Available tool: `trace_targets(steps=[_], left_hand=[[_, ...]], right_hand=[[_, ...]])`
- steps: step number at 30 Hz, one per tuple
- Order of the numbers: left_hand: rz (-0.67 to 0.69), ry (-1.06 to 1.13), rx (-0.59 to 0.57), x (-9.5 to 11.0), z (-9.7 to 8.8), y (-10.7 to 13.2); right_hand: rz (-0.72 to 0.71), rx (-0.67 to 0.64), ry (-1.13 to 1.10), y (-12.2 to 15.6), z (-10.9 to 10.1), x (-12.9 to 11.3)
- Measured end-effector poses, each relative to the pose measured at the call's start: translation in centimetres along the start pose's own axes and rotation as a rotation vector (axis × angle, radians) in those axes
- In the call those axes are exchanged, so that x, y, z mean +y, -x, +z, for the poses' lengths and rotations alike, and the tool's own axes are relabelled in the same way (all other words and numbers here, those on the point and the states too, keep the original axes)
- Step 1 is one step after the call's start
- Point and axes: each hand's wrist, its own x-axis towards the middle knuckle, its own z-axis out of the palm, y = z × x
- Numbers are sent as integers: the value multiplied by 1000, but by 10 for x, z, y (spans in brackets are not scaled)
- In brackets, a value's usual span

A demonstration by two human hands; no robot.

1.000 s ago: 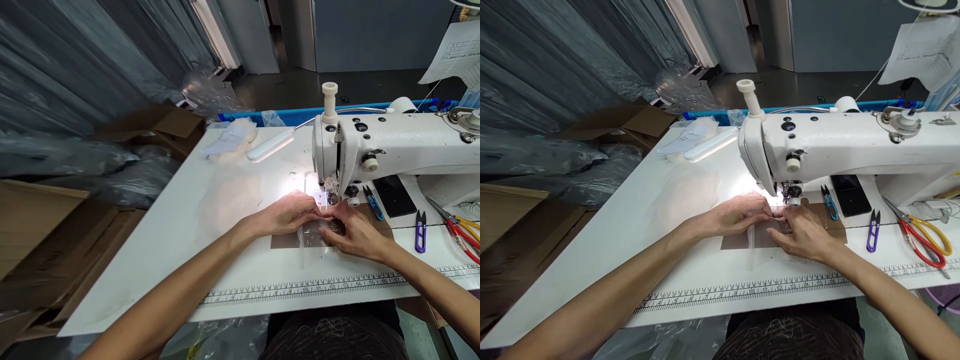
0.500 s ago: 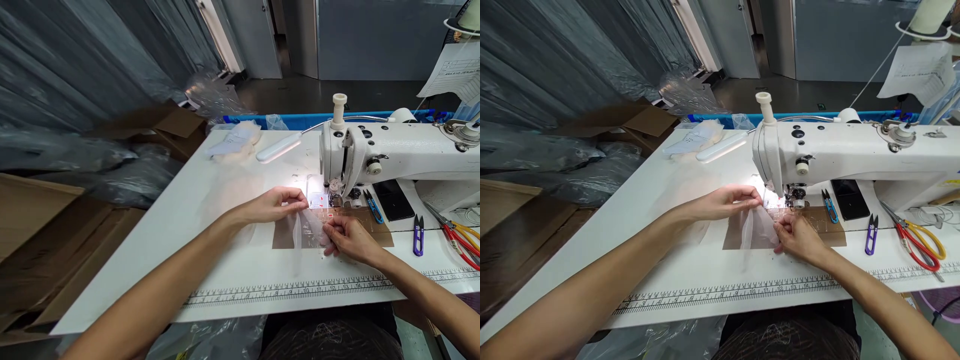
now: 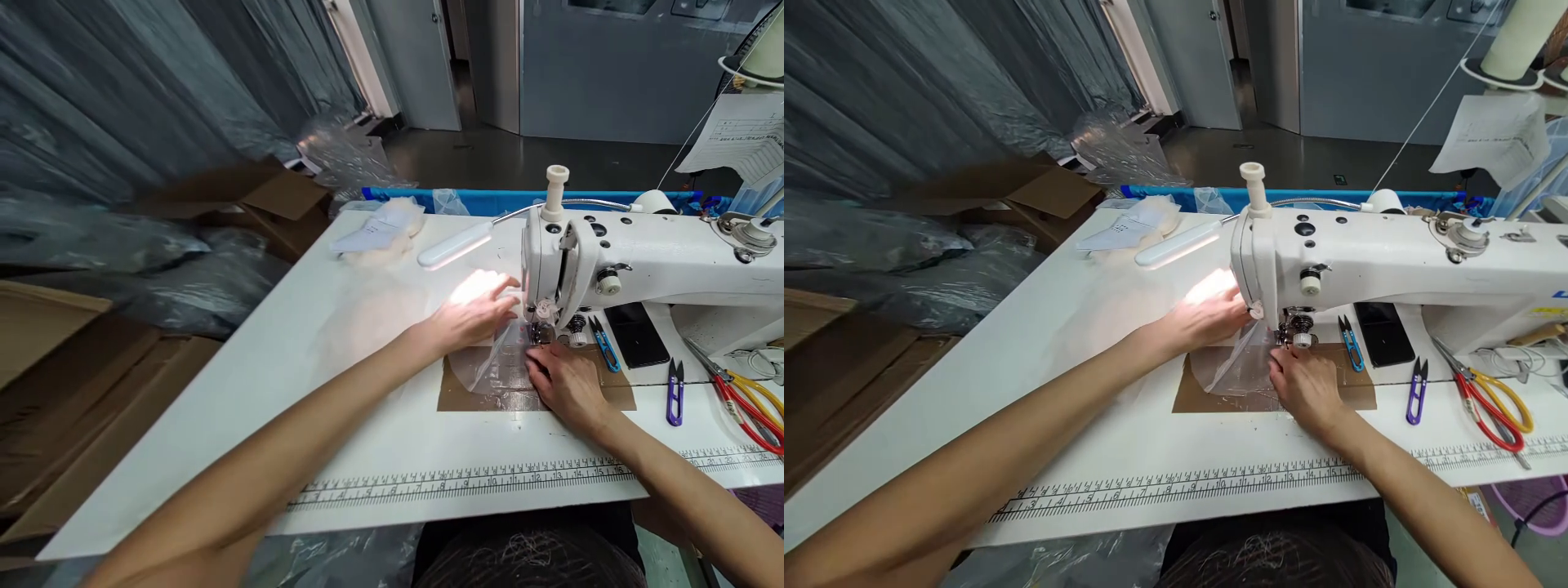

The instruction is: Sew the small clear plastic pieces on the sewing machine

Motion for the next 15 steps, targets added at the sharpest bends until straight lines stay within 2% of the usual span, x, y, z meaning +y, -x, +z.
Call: trace_targets(steps=[1, 4, 6, 8, 11, 13, 15], left_hand=[[22, -3, 10, 6, -2, 11], [336, 59, 47, 25, -5, 41], [453, 45, 58, 33, 1, 51], [488, -44, 85, 38, 10, 54], [487, -182, 192, 39, 23, 51], [483, -216, 250, 39, 27, 48], [476, -190, 260, 39, 29, 48]], right_hand=[[-9, -2, -10, -1, -1, 1], [-31, -16, -21, -2, -7, 1], [-34, -35, -9, -2, -10, 1], [-33, -45, -3, -2, -13, 2], [-42, -43, -14, -3, -15, 3], [-52, -45, -18, -5, -16, 5], [-64, -49, -24, -6, -16, 8]])
